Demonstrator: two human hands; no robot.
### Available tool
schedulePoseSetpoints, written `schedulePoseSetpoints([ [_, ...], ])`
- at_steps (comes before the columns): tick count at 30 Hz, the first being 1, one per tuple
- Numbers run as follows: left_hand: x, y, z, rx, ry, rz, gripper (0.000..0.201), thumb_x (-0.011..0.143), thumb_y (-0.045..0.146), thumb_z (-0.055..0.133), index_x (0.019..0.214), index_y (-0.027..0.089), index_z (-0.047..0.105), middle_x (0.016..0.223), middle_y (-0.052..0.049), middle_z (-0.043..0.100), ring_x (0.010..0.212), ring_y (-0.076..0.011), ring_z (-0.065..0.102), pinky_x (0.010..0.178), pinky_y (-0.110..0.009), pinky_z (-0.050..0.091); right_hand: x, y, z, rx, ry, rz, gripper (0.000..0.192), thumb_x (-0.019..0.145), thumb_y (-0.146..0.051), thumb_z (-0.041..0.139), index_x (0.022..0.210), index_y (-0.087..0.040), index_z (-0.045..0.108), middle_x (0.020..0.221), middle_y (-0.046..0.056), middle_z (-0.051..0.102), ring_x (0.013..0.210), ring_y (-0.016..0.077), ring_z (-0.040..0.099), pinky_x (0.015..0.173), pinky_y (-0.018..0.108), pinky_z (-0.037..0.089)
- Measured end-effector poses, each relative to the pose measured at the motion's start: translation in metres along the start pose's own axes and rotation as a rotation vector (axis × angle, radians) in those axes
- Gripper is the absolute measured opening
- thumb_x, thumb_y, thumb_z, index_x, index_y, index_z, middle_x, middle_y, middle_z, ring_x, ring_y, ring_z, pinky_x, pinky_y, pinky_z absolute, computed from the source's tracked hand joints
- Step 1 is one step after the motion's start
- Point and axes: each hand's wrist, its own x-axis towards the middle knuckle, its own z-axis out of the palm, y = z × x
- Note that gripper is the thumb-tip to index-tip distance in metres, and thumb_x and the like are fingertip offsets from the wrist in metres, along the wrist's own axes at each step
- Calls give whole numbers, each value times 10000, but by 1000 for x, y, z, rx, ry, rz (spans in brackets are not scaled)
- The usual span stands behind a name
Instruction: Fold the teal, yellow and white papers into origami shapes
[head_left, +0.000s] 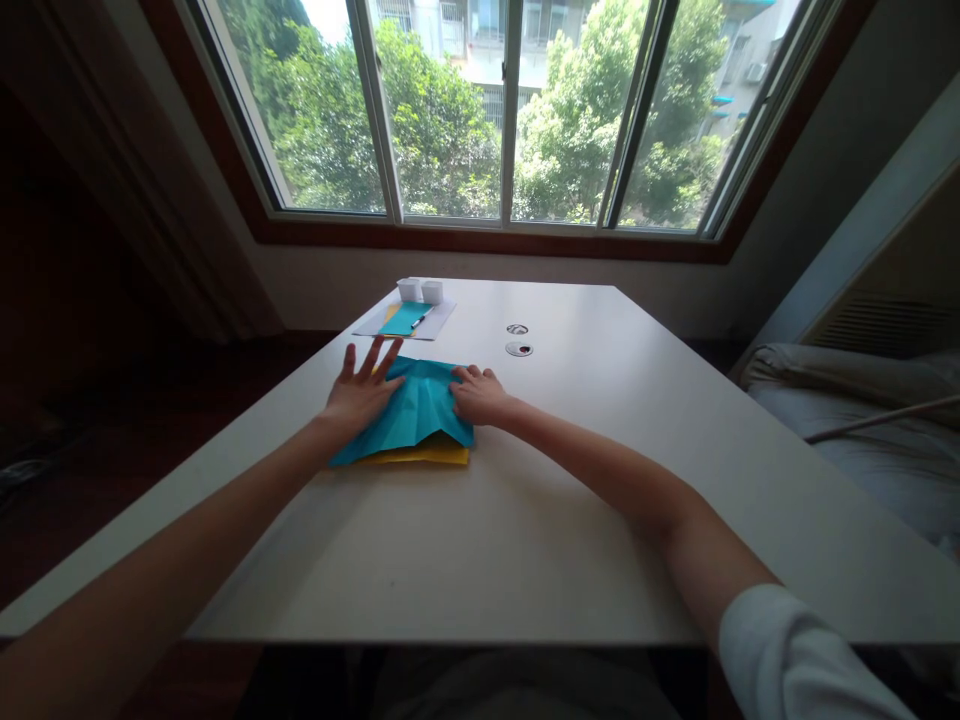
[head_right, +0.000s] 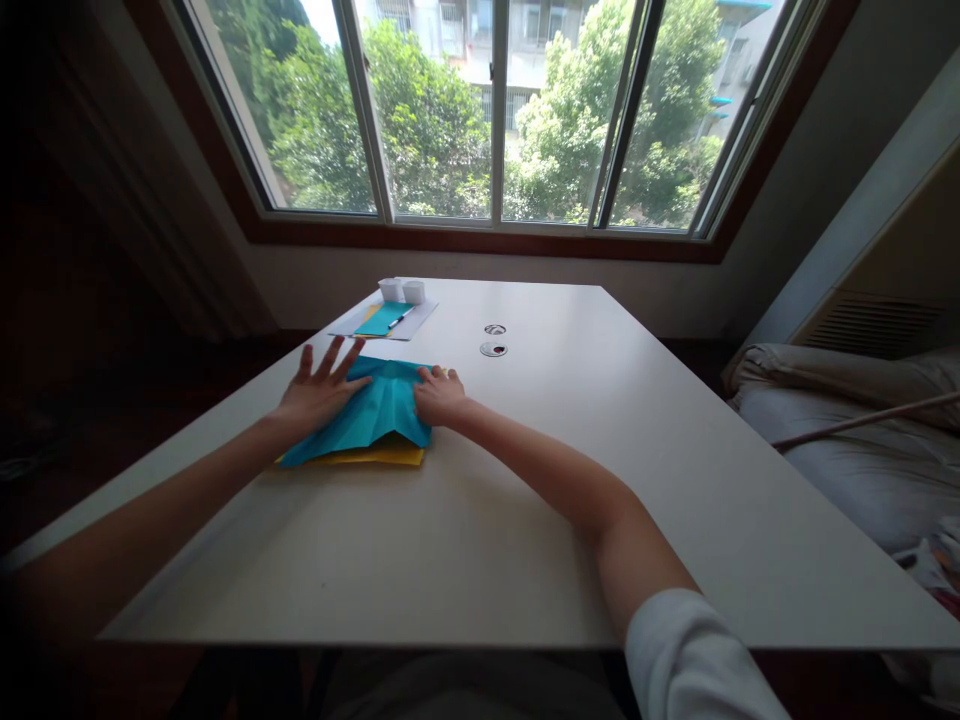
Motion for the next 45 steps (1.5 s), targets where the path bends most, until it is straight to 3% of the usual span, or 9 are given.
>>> schedulePoseSetpoints([
  [3, 3, -2, 0, -30, -10, -161, 361, 848, 324, 446, 1181, 320, 586, 1522, 25, 46, 1354, -356, -127, 1023, -607, -84, 1, -1, 4, -47, 29, -158, 364, 875, -144, 371, 1208, -195, 510, 1334, 120, 424, 1222, 275, 352, 1003, 507, 243],
  [7, 9, -15, 5, -223, -323, -438, 524, 761, 478, 533, 1262, 326, 512, 1511, -68, 101, 1288, -504, 143, 950, -650, 193, -2, -2, 9, -17, 58, -268, 353, 933, -252, 332, 1246, -173, 475, 1201, 134, 553, 1118, 254, 487, 1005, 503, 232],
  [12, 10, -31, 9, -300, -437, -417, 684, 701, 589, 528, 1310, 284, 463, 1339, -124, 434, 1237, -421, 336, 957, -493, 322, -15, -8, 5, 98, 18, -284, 723, 792, -675, 383, 1354, -222, 357, 1255, 141, 530, 1163, 345, 451, 981, 557, 217],
  [17, 7, -35, 7, -331, -466, -409, 845, 578, 652, 595, 1322, 281, 446, 1312, -127, 456, 1209, -413, 382, 936, -451, 360, -30, -17, 3, 75, -9, -352, 927, 685, -737, 462, 1419, -219, 231, 1336, 179, 442, 1179, 388, 422, 977, 583, 189],
  [26, 5, -21, -3, -232, -490, -405, 606, 695, 588, 523, 1210, 272, 568, 1393, -112, 382, 1317, -458, 120, 978, -587, 228, -41, -22, 6, -1, 11, -438, 696, 805, -654, 377, 1365, -241, 363, 1252, 161, 513, 1124, 360, 476, 967, 601, 210],
  [32, 13, 0, -1, -78, -396, -241, 512, 793, 440, 426, 1193, 144, 546, 1350, -206, 404, 1269, -405, 272, 959, -590, 252, -44, -28, 3, -42, 41, -483, 758, 771, -711, 358, 1333, -205, 416, 1185, 170, 549, 1076, 325, 520, 964, 533, 269],
  [36, 21, 12, 4, -143, -427, -154, 497, 794, 343, 424, 1279, 244, 461, 1374, -127, 411, 1245, -318, 366, 982, -510, 289, -46, -33, 0, -103, 65, -502, 678, 820, -648, 358, 1291, -172, 466, 1040, 163, 604, 946, 290, 583, 911, 478, 331],
  [40, 23, 21, 12, -185, -440, -203, 563, 841, 503, 313, 1340, 254, 389, 1333, -160, 448, 1187, -357, 430, 922, -533, 345, -48, -38, 1, -117, 90, -512, 623, 853, -594, 357, 1252, -134, 487, 1000, 155, 608, 895, 272, 586, 822, 419, 392],
  [45, 15, 28, 19, -222, -425, -276, 652, 806, 678, 179, 1397, 405, 207, 1490, -97, 193, 1303, -467, 173, 887, -709, 220, -47, -43, 4, -97, 112, -594, 482, 902, -473, 358, 1213, -133, 497, 1052, 139, 595, 916, 253, 562, 761, 383, 416],
])
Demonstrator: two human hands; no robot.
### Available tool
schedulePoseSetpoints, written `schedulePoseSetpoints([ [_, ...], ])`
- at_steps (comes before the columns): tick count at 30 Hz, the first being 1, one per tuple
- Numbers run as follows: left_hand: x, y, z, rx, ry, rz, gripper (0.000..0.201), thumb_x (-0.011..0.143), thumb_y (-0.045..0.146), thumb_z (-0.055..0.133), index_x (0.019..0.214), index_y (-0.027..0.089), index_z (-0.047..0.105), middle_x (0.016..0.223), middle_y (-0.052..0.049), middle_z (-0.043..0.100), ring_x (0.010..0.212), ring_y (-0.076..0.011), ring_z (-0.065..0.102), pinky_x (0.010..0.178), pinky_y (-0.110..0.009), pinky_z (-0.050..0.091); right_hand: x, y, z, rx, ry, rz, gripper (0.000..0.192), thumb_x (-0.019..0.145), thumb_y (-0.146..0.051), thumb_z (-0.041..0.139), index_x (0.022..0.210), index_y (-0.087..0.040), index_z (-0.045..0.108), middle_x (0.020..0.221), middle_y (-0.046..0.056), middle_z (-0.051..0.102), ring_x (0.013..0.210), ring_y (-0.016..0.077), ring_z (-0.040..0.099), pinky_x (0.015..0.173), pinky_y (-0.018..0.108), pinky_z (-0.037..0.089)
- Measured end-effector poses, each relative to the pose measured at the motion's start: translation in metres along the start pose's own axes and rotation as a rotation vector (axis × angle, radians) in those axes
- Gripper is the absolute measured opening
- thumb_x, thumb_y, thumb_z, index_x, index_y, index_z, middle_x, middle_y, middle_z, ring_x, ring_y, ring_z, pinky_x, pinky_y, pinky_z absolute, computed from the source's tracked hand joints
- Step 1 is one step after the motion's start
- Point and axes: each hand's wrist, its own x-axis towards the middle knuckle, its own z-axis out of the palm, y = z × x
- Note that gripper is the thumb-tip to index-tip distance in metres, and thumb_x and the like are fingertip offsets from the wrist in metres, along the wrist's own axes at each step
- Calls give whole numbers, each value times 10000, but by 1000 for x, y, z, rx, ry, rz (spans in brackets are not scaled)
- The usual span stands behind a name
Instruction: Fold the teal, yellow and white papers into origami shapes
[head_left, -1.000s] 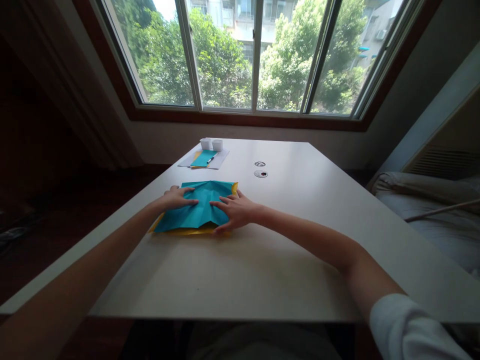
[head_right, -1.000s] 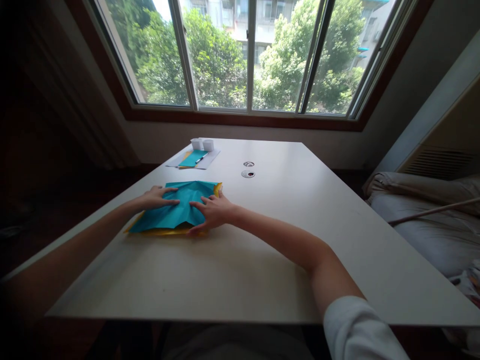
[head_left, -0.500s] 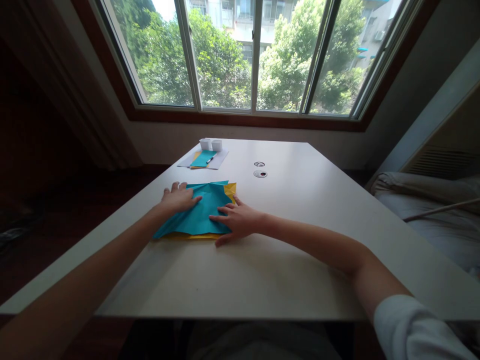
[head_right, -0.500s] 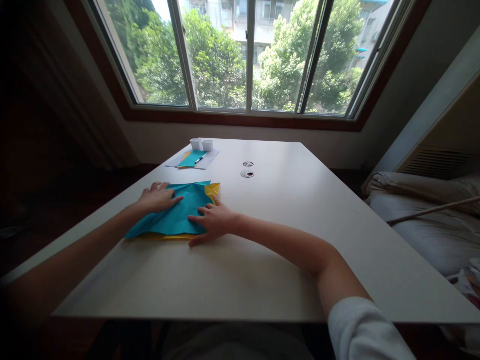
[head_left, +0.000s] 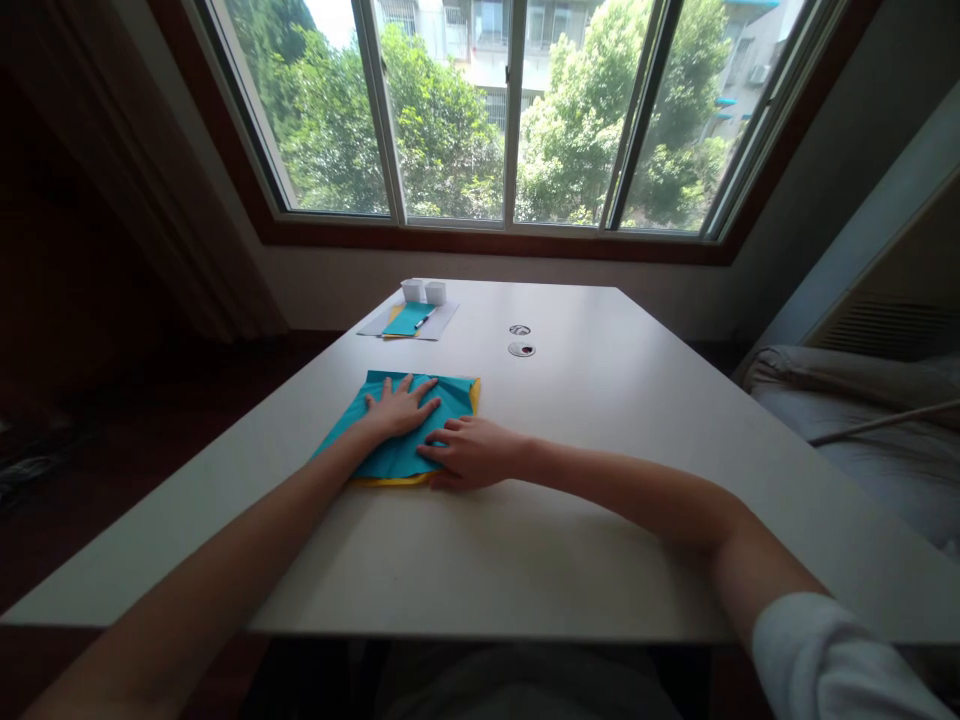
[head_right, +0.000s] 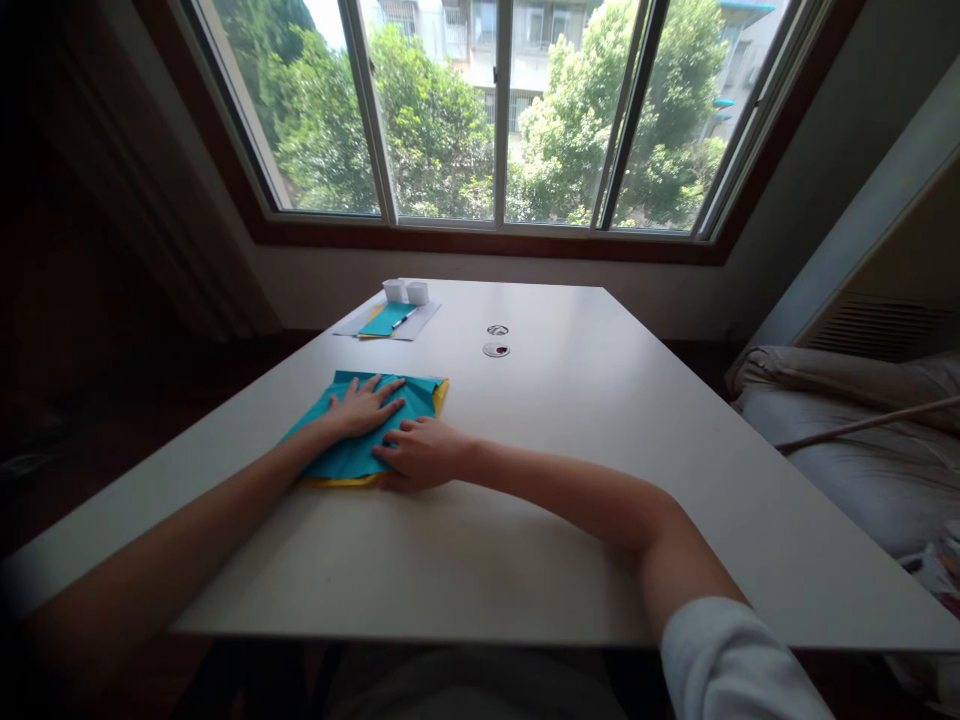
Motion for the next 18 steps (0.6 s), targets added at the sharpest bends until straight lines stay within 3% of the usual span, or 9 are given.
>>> schedulePoseSetpoints([
  [4, -1, -2, 3, -45, -26, -6, 694, 764, 739, 183, 1391, 443, 170, 1511, -73, 122, 1312, -490, 84, 875, -752, 143, 0, -4, 1, 10, 21, -81, 425, 925, -428, 336, 1187, -139, 505, 1053, 127, 602, 954, 236, 545, 762, 360, 416],
  [7, -1, -4, 2, -49, -16, 6, 731, 743, 761, 197, 1395, 431, 171, 1508, -83, 133, 1315, -486, 79, 878, -755, 124, -2, -9, 0, 11, 40, -62, 455, 924, -460, 321, 1183, -131, 500, 1059, 125, 605, 965, 237, 541, 749, 358, 418],
  [12, -5, -4, -1, -8, -22, 17, 738, 735, 766, 210, 1391, 430, 189, 1501, -78, 172, 1308, -484, 124, 881, -757, 109, -6, -19, 4, -48, 101, -88, 370, 959, -330, 272, 1170, -143, 511, 1078, 108, 604, 926, 210, 550, 722, 337, 405],
  [15, -9, -3, -4, 6, -35, 27, 758, 721, 780, 220, 1391, 425, 198, 1495, -87, 188, 1304, -489, 131, 881, -753, 115, -6, -24, 4, -60, 105, -122, 340, 961, -235, 258, 1125, -151, 544, 1023, 97, 626, 875, 191, 561, 682, 320, 391],
  [18, -13, -2, -3, 14, -29, 36, 752, 730, 771, 232, 1394, 420, 191, 1496, -90, 184, 1308, -487, 122, 886, -752, 102, -3, -23, -2, 54, 66, -107, 305, 947, -265, 316, 1017, -162, 595, 940, 62, 653, 833, 181, 572, 653, 298, 390],
])
